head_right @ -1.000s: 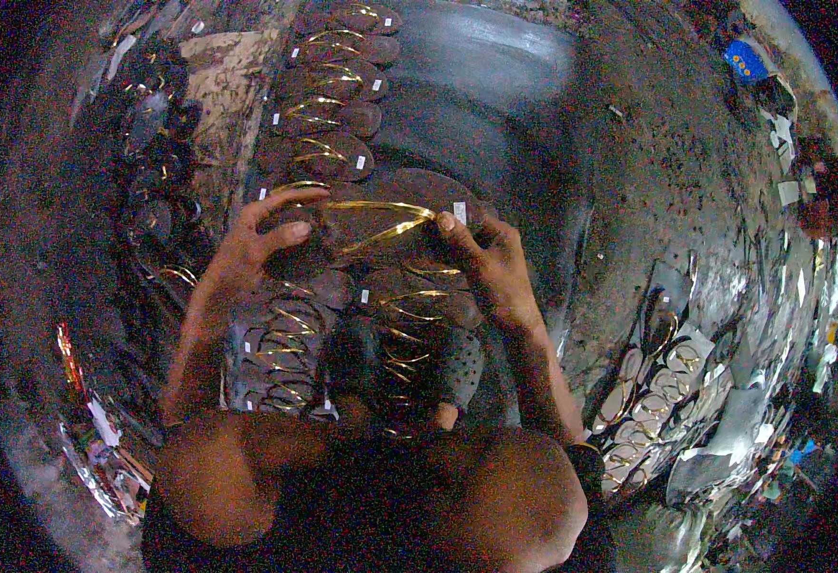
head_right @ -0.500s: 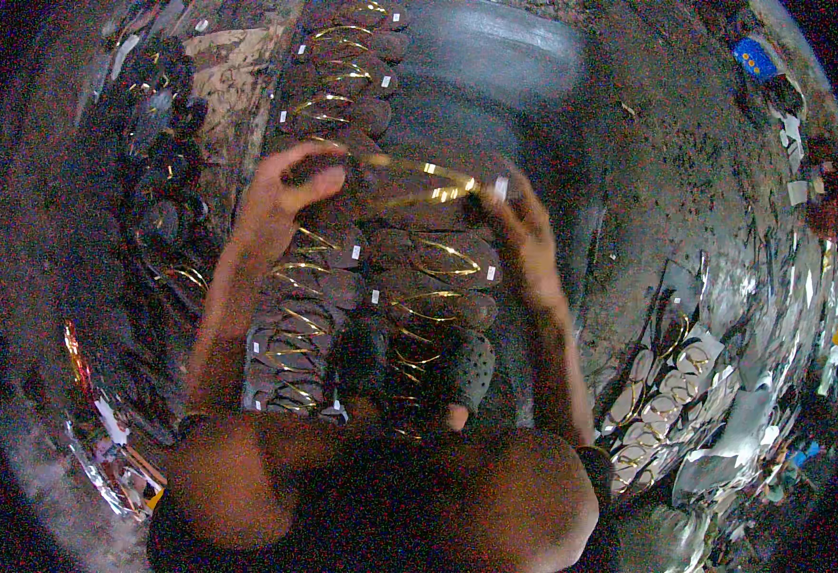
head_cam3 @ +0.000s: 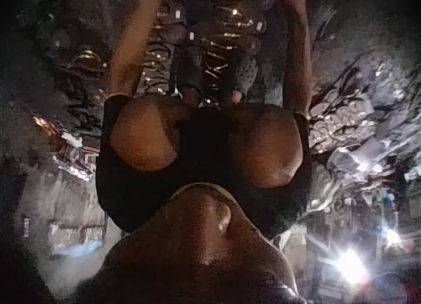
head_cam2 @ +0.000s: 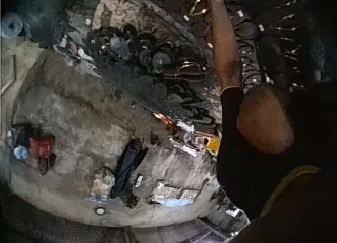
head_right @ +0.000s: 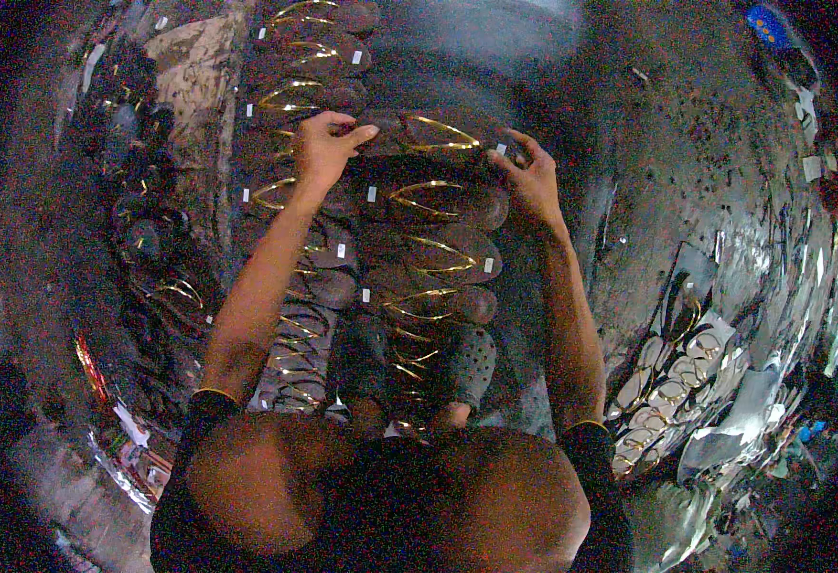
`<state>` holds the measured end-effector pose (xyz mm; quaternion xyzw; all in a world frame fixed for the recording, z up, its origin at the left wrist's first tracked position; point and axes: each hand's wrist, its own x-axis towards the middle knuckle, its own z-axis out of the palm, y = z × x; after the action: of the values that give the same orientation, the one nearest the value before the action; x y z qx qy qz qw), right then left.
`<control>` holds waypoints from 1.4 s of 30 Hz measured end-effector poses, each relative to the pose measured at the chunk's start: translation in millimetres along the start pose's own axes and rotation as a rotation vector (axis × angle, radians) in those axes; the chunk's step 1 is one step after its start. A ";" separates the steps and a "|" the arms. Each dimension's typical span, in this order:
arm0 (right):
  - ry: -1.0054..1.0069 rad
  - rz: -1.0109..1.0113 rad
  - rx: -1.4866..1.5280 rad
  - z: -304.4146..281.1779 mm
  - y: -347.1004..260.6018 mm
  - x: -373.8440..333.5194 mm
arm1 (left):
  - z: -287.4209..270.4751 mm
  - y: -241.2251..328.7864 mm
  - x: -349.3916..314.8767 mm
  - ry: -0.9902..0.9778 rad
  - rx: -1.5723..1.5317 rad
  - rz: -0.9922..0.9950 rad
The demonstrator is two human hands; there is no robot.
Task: The person arranges rows of flip-flops on the floor, picking up each pair and placing them in neat lines. The person handles both dark and brown flip-flops with gold straps, aligning them side by side.
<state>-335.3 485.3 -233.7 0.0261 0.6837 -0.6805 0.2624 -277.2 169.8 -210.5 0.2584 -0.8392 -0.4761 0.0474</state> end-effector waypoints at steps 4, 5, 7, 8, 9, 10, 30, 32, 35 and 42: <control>0.089 -0.068 -0.241 -20.1 21.9 4.7 | 19.2 2.0 -4.8 -0.020 0.210 0.189; 0.081 -0.073 -0.203 -15.3 17.3 2.3 | 17.7 -1.9 -5.9 -0.009 0.238 0.193; 0.070 -0.087 -0.205 -10.5 10.8 1.6 | 17.1 -6.7 -6.1 -0.017 0.274 0.177; 0.066 -0.095 -0.245 -11.2 8.9 2.3 | 17.7 -7.7 -4.7 -0.036 0.280 0.155; 0.061 -0.104 -0.285 -11.6 7.3 3.0 | 19.3 -8.4 -3.7 -0.053 0.287 0.133; 0.102 -0.106 -0.388 -14.9 8.3 2.9 | 23.2 -6.5 -1.6 -0.054 0.302 0.170; 0.211 -0.208 -1.189 -120.3 70.3 -55.3 | -330.7 -182.6 -292.3 0.964 0.342 -0.182; 0.448 -0.372 -1.698 -138.4 87.7 -60.8 | -265.0 -150.6 -272.3 0.828 0.263 -0.324; 0.420 -0.434 -1.416 -43.2 5.5 -111.6 | -266.6 -132.6 -279.6 0.865 0.382 -0.249; 0.625 -0.303 -1.152 -140.2 37.5 -94.4 | -324.4 -116.9 -146.0 0.720 0.501 0.182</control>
<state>-284.6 650.8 -239.9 -0.0184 0.9775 -0.1965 -0.0741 -0.3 -59.8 -106.6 0.3364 -0.8779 -0.1318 0.3142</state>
